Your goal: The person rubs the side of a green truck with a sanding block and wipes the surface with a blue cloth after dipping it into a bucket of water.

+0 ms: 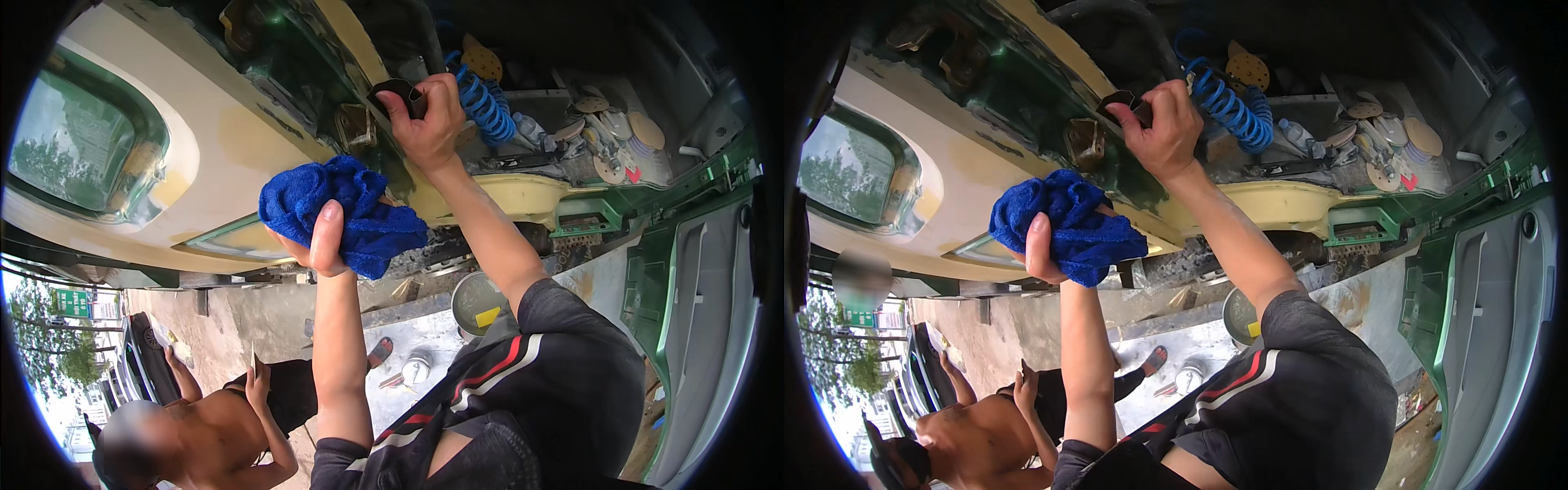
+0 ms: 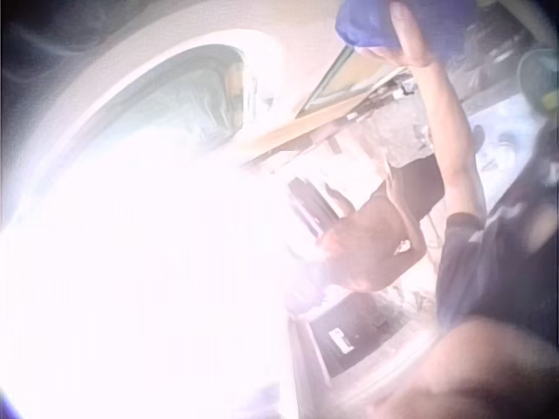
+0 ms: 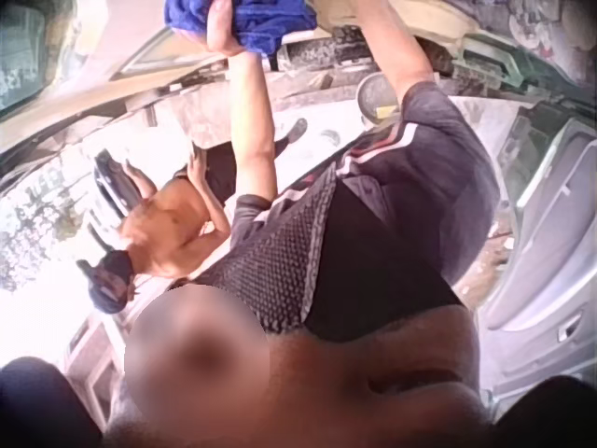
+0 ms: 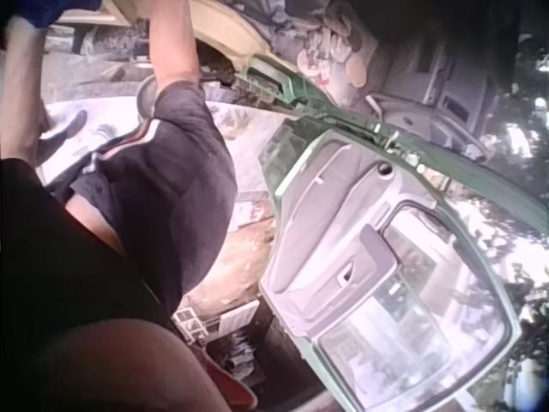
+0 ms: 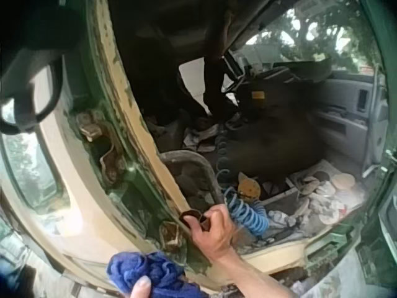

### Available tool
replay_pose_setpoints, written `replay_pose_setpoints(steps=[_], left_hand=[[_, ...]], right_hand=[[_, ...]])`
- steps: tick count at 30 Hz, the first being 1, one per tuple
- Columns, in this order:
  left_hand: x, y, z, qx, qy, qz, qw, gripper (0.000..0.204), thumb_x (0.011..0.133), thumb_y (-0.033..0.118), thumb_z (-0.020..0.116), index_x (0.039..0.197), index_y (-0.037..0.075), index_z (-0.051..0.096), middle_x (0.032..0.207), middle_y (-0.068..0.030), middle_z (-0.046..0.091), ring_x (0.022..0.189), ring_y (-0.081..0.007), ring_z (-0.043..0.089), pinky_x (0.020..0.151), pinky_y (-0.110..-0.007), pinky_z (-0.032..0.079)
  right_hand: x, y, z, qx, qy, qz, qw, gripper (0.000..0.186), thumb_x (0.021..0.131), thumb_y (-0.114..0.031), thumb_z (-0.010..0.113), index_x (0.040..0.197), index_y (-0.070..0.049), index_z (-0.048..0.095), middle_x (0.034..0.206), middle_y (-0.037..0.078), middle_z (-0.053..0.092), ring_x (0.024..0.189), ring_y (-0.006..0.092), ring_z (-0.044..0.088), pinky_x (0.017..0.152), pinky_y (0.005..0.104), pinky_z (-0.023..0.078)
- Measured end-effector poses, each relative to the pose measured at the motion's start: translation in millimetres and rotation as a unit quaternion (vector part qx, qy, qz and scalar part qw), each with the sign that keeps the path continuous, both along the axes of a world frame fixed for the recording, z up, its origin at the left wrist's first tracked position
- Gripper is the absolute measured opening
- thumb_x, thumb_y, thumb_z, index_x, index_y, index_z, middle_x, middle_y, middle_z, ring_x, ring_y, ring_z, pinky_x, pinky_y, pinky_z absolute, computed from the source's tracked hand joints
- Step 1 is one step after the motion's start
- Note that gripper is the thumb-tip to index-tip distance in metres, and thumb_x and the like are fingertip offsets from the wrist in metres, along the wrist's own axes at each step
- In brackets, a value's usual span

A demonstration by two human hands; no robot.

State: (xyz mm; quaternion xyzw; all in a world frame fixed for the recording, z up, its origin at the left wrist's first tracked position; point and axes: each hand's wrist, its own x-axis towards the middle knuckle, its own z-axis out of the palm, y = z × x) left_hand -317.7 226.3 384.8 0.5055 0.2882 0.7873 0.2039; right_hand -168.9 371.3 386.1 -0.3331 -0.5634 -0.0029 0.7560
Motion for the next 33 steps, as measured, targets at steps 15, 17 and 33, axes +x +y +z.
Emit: replay_pose_setpoints(steps=[15, 17, 33], left_hand=[[30, -13, 25, -0.134, -0.177, -0.024, 0.975, 0.038, 0.072, 0.032, 0.062, 0.100, 0.009, 0.049, 0.095, -0.0111, 0.053, 0.083, -0.0263, 0.050, 0.078, -0.041, 0.044], [31, -12, 22, -0.143, -0.171, -0.035, 0.974, 0.039, 0.072, 0.032, 0.062, 0.101, 0.008, 0.049, 0.097, -0.0115, 0.053, 0.084, -0.0267, 0.050, 0.078, -0.041, 0.045], [53, -108, -28, 0.026, 0.483, 0.299, 0.823, 0.045, 0.067, 0.016, 0.079, 0.112, 0.017, 0.073, 0.103, -0.0170, 0.067, 0.086, -0.0341, 0.064, 0.070, -0.041, 0.053]], right_hand=[[6, -15, -88, -0.065, -0.001, -0.023, 0.998, 0.048, 0.074, -0.035, 0.090, 0.093, -0.006, 0.056, 0.087, 0.012, 0.056, 0.068, 0.0330, 0.061, 0.054, 0.0400, 0.048], [2, -5, -21, -0.009, 0.017, -0.024, 1.000, 0.049, 0.074, -0.036, 0.089, 0.093, -0.005, 0.056, 0.086, 0.012, 0.056, 0.069, 0.0327, 0.062, 0.055, 0.0405, 0.049], [9, -7, -100, -0.050, -0.014, -0.030, 0.998, 0.052, 0.081, -0.036, 0.086, 0.096, -0.001, 0.051, 0.095, 0.015, 0.055, 0.084, 0.0339, 0.058, 0.070, 0.0415, 0.048]])
